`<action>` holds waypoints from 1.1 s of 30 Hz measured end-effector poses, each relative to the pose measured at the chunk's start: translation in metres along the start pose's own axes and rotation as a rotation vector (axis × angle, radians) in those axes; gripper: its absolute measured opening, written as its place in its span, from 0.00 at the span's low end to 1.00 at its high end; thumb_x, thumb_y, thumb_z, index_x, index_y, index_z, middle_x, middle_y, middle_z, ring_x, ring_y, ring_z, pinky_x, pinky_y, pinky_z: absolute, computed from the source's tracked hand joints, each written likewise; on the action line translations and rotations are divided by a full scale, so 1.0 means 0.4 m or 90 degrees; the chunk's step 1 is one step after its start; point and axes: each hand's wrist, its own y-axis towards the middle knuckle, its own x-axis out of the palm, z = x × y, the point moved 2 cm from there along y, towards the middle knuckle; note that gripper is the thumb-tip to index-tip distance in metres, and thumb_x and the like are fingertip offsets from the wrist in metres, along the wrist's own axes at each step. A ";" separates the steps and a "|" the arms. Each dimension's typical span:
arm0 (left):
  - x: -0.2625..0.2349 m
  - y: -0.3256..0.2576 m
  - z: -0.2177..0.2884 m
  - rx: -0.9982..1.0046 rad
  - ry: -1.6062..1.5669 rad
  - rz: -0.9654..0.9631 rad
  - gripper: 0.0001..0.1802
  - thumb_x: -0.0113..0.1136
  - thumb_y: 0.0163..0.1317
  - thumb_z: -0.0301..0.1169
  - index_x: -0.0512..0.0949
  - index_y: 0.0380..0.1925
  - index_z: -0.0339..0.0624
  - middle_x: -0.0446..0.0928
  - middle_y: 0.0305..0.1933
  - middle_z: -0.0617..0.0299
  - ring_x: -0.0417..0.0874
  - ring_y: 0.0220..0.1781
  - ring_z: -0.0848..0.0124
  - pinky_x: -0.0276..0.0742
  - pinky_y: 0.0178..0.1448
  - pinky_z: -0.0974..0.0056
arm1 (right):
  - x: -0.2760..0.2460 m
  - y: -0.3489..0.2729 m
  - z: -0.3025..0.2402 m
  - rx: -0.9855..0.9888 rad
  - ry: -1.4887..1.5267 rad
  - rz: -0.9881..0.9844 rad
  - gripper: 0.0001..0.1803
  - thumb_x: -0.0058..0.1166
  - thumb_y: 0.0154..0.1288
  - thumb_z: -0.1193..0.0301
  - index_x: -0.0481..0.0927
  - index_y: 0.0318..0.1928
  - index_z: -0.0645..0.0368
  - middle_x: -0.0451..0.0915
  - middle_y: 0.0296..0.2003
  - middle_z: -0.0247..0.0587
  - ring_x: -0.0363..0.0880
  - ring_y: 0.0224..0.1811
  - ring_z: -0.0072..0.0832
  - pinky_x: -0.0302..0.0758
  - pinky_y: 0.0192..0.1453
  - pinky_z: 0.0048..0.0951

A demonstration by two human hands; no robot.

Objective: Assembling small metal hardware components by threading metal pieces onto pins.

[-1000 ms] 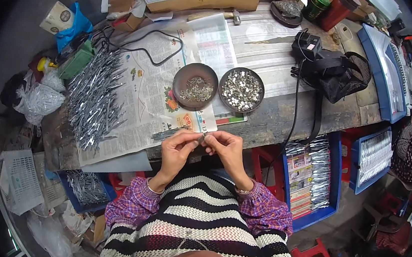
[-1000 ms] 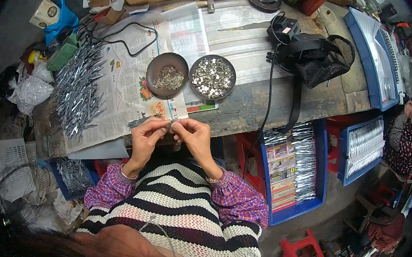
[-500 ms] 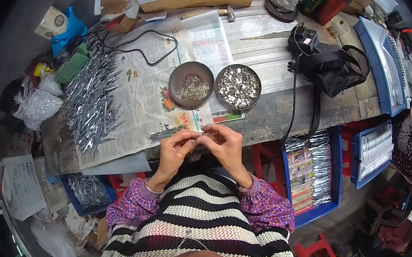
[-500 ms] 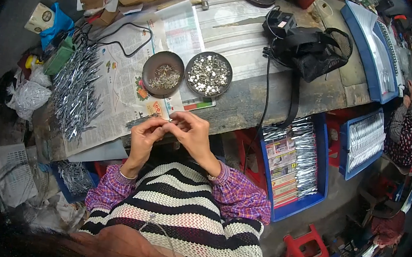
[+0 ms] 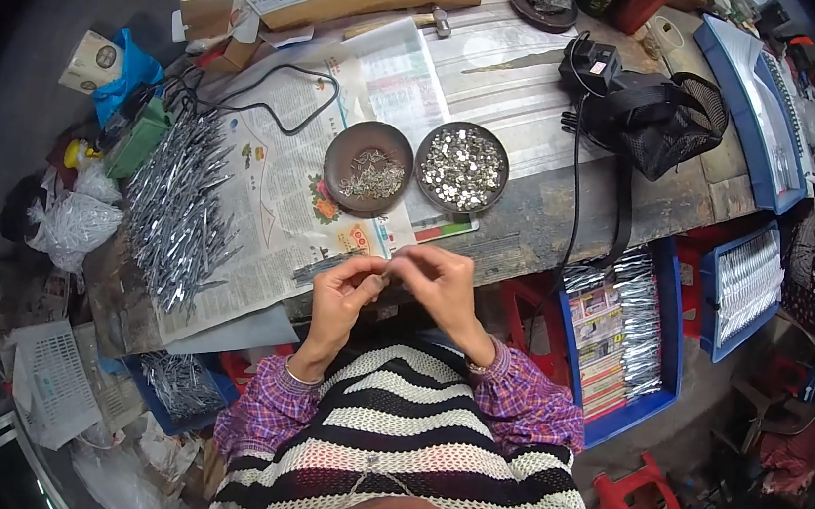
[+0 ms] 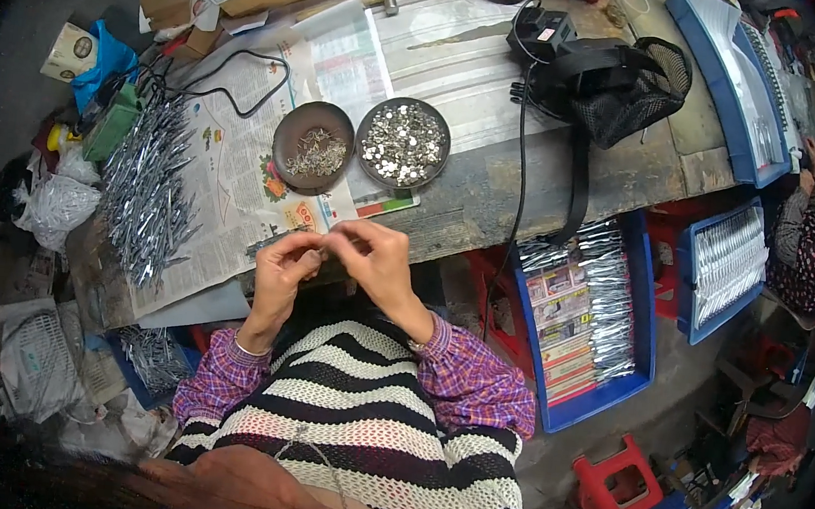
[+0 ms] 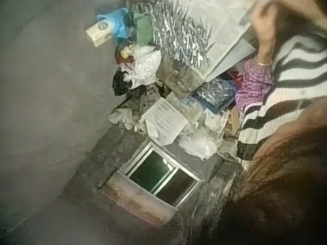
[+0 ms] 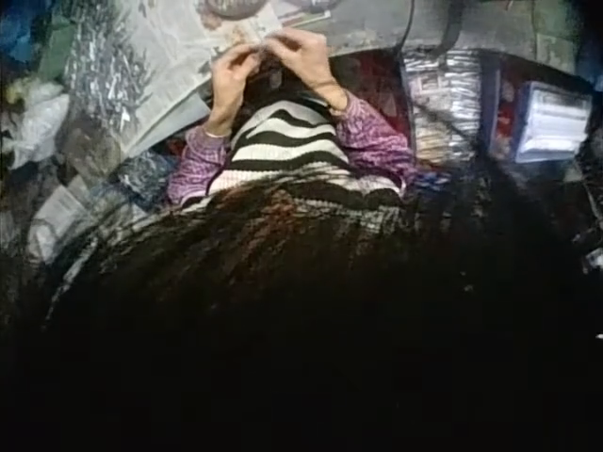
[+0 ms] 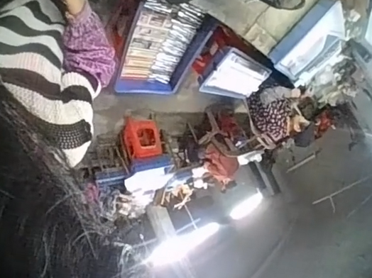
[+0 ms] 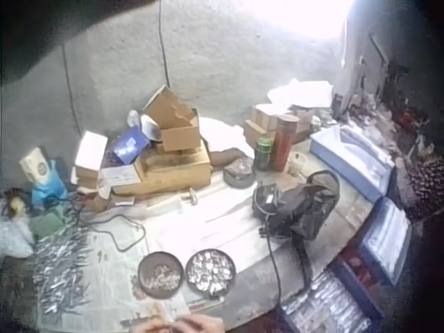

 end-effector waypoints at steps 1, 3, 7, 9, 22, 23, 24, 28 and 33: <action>0.000 -0.002 -0.003 0.004 -0.009 -0.003 0.09 0.59 0.59 0.24 0.79 0.39 0.34 0.78 0.30 0.65 0.71 0.27 0.81 0.65 0.31 0.77 | -0.001 -0.003 0.017 0.066 0.051 0.034 0.07 0.63 0.52 0.74 0.81 0.30 0.66 0.80 0.22 0.39 0.76 0.20 0.19 0.71 0.24 0.21; -0.005 -0.006 -0.007 0.005 -0.018 0.000 0.09 0.60 0.59 0.24 0.79 0.39 0.34 0.77 0.30 0.65 0.71 0.27 0.81 0.65 0.31 0.77 | -0.013 -0.001 0.025 0.040 0.042 0.065 0.08 0.64 0.52 0.73 0.81 0.29 0.66 0.79 0.20 0.39 0.76 0.20 0.19 0.71 0.24 0.21; -0.007 0.000 -0.010 0.020 0.022 0.005 0.09 0.60 0.59 0.23 0.79 0.39 0.34 0.76 0.30 0.68 0.71 0.27 0.82 0.66 0.31 0.76 | -0.009 -0.011 0.010 -0.075 -0.055 -0.034 0.08 0.64 0.52 0.73 0.81 0.29 0.65 0.79 0.21 0.40 0.77 0.20 0.21 0.72 0.24 0.21; -0.001 0.000 -0.001 -0.002 0.041 0.012 0.09 0.58 0.60 0.23 0.79 0.40 0.33 0.76 0.30 0.68 0.72 0.28 0.82 0.68 0.33 0.77 | -0.003 -0.013 -0.004 -0.085 -0.080 -0.012 0.08 0.63 0.52 0.72 0.81 0.28 0.65 0.79 0.20 0.41 0.77 0.19 0.21 0.72 0.23 0.22; -0.013 -0.011 -0.001 0.065 -0.003 -0.022 0.10 0.55 0.59 0.18 0.80 0.41 0.32 0.75 0.38 0.65 0.75 0.36 0.80 0.71 0.41 0.76 | 0.017 -0.011 0.013 0.077 -0.005 -0.059 0.07 0.61 0.55 0.74 0.82 0.30 0.67 0.80 0.20 0.37 0.76 0.21 0.17 0.71 0.24 0.19; -0.018 -0.014 -0.001 0.067 -0.003 -0.018 0.10 0.55 0.59 0.18 0.80 0.41 0.32 0.75 0.38 0.65 0.75 0.36 0.80 0.71 0.41 0.76 | 0.013 -0.009 0.019 0.082 0.013 -0.038 0.07 0.61 0.55 0.75 0.82 0.30 0.67 0.80 0.21 0.37 0.76 0.20 0.17 0.71 0.24 0.19; -0.024 -0.017 -0.002 0.059 0.006 -0.015 0.10 0.56 0.59 0.19 0.80 0.41 0.32 0.76 0.38 0.64 0.75 0.37 0.79 0.72 0.42 0.76 | 0.010 -0.007 0.020 0.087 0.030 -0.018 0.06 0.60 0.55 0.75 0.82 0.31 0.67 0.81 0.21 0.37 0.76 0.20 0.17 0.71 0.24 0.20; -0.033 -0.021 -0.002 0.074 0.036 -0.007 0.10 0.56 0.59 0.19 0.80 0.41 0.32 0.76 0.38 0.63 0.76 0.40 0.78 0.72 0.44 0.75 | 0.025 -0.013 -0.015 -0.106 -0.083 -0.048 0.04 0.60 0.53 0.76 0.81 0.28 0.65 0.78 0.19 0.38 0.75 0.19 0.19 0.69 0.23 0.21; -0.042 -0.023 -0.008 0.091 0.003 -0.025 0.10 0.56 0.59 0.19 0.79 0.41 0.32 0.77 0.40 0.61 0.76 0.40 0.78 0.72 0.45 0.74 | 0.038 -0.009 -0.008 -0.011 -0.084 -0.122 0.07 0.58 0.57 0.73 0.81 0.29 0.66 0.78 0.18 0.37 0.73 0.18 0.17 0.68 0.22 0.20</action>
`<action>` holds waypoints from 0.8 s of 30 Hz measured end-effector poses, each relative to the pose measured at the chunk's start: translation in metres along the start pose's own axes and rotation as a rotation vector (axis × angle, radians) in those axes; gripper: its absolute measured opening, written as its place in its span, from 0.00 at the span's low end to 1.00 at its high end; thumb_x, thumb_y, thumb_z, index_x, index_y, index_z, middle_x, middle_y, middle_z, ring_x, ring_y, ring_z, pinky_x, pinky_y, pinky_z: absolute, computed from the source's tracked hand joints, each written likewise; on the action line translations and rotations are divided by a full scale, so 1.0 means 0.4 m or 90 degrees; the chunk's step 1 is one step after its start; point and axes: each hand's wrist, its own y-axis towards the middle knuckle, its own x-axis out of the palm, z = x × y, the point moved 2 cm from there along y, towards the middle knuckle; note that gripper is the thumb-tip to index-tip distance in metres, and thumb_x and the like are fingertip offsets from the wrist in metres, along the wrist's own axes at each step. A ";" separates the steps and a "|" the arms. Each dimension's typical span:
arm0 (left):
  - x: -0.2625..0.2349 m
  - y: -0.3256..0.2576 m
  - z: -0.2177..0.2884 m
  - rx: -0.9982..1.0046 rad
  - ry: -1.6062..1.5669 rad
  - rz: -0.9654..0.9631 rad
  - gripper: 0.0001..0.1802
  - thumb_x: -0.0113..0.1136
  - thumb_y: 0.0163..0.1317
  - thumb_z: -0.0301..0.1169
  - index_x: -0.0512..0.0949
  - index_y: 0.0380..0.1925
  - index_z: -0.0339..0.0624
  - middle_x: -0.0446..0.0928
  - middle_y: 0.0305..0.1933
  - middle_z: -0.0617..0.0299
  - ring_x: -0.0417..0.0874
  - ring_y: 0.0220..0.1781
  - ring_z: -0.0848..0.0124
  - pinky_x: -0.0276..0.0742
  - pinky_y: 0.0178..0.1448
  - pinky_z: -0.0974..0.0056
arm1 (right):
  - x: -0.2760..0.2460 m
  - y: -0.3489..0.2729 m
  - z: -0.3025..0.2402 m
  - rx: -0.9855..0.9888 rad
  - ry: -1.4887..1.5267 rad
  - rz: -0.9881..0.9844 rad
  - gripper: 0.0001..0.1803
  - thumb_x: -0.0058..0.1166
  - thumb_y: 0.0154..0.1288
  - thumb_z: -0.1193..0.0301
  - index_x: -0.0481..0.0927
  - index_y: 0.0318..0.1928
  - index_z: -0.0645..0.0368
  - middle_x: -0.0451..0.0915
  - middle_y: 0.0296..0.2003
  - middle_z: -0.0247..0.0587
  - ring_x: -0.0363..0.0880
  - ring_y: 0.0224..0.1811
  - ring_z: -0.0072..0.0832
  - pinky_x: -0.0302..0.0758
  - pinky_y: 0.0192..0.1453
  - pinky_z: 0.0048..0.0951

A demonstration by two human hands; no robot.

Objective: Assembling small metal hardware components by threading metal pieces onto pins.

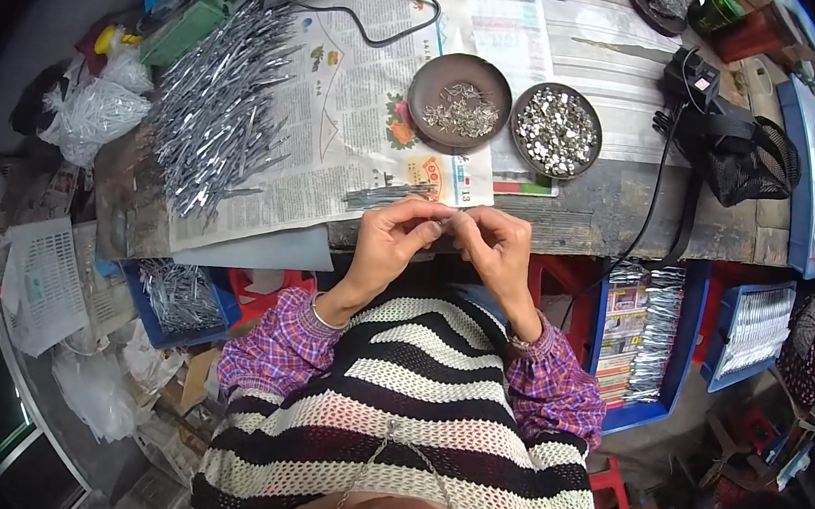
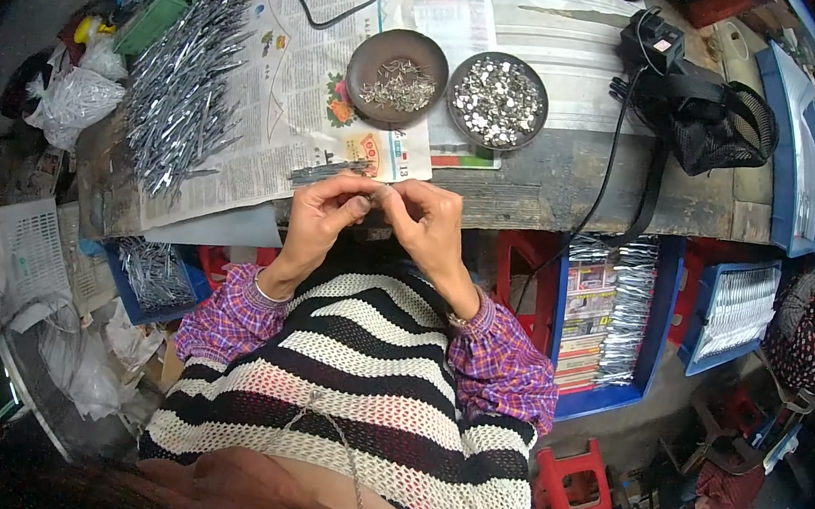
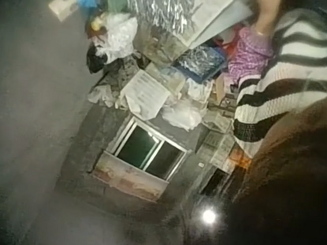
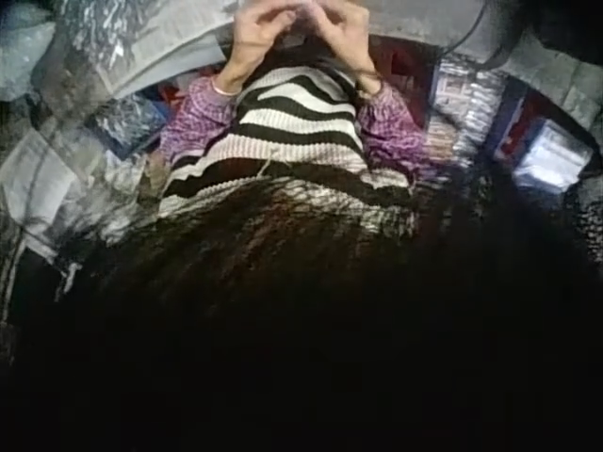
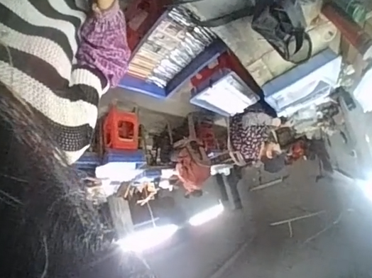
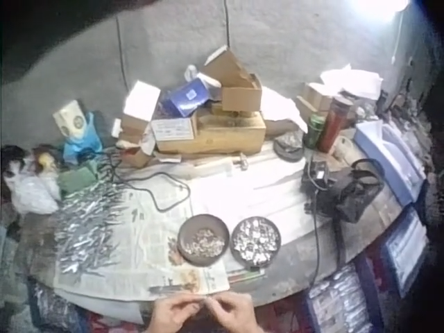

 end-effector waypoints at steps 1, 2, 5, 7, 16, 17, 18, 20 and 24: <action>-0.001 -0.003 0.002 -0.010 -0.022 0.004 0.10 0.56 0.60 0.20 0.79 0.42 0.32 0.77 0.40 0.61 0.76 0.40 0.78 0.72 0.45 0.74 | 0.004 0.001 0.004 0.074 0.053 -0.048 0.09 0.57 0.58 0.72 0.81 0.29 0.67 0.78 0.18 0.36 0.73 0.18 0.16 0.67 0.21 0.20; -0.003 -0.002 0.000 -0.021 -0.047 0.005 0.10 0.56 0.60 0.20 0.79 0.42 0.32 0.76 0.40 0.62 0.76 0.40 0.78 0.72 0.44 0.74 | 0.005 0.002 0.005 0.072 0.050 -0.048 0.09 0.57 0.58 0.72 0.81 0.29 0.67 0.78 0.18 0.36 0.73 0.18 0.16 0.67 0.21 0.20; -0.021 -0.011 0.001 -0.057 -0.080 0.028 0.10 0.56 0.61 0.21 0.78 0.43 0.32 0.76 0.40 0.63 0.75 0.39 0.79 0.71 0.43 0.75 | 0.015 0.003 0.020 0.156 0.153 -0.071 0.11 0.55 0.62 0.71 0.81 0.29 0.67 0.78 0.18 0.33 0.72 0.18 0.14 0.67 0.21 0.18; -0.032 -0.019 0.011 -0.027 -0.066 0.040 0.10 0.56 0.61 0.22 0.78 0.42 0.32 0.76 0.40 0.63 0.74 0.38 0.79 0.71 0.42 0.76 | 0.017 0.003 0.032 0.146 0.186 -0.028 0.10 0.55 0.62 0.71 0.82 0.28 0.66 0.77 0.17 0.32 0.72 0.18 0.13 0.67 0.21 0.16; -0.246 -0.171 0.031 0.214 0.301 0.232 0.02 0.57 0.53 0.19 0.78 0.27 0.34 0.76 0.29 0.58 0.75 0.31 0.71 0.70 0.35 0.70 | -0.005 -0.009 0.079 0.144 0.100 0.013 0.09 0.55 0.62 0.71 0.81 0.28 0.65 0.76 0.17 0.30 0.69 0.17 0.12 0.63 0.20 0.15; -0.294 -0.215 0.025 0.238 0.363 0.279 0.02 0.57 0.52 0.19 0.78 0.27 0.34 0.76 0.30 0.58 0.76 0.30 0.69 0.71 0.35 0.69 | -0.001 -0.006 0.075 0.138 0.086 0.010 0.10 0.55 0.62 0.71 0.81 0.27 0.65 0.76 0.17 0.30 0.68 0.17 0.12 0.62 0.19 0.16; -0.330 -0.250 0.035 0.227 0.458 0.322 0.02 0.58 0.51 0.19 0.78 0.26 0.34 0.76 0.29 0.57 0.76 0.30 0.68 0.71 0.35 0.69 | 0.000 -0.005 0.077 0.138 0.087 0.007 0.10 0.55 0.62 0.71 0.81 0.27 0.65 0.76 0.17 0.30 0.68 0.17 0.12 0.62 0.19 0.16; -0.376 -0.296 0.041 0.191 0.597 0.403 0.04 0.60 0.47 0.19 0.77 0.24 0.37 0.75 0.27 0.56 0.77 0.29 0.65 0.72 0.37 0.67 | 0.004 -0.001 0.077 0.111 0.032 0.018 0.10 0.55 0.62 0.71 0.81 0.27 0.66 0.76 0.16 0.32 0.69 0.17 0.13 0.63 0.20 0.18; -0.317 -0.213 0.002 0.391 0.771 0.256 0.08 0.65 0.42 0.22 0.74 0.22 0.42 0.74 0.26 0.61 0.75 0.27 0.65 0.66 0.33 0.62 | 0.015 0.000 0.089 0.049 -0.033 0.050 0.10 0.55 0.61 0.71 0.80 0.26 0.66 0.76 0.15 0.33 0.69 0.17 0.14 0.64 0.21 0.19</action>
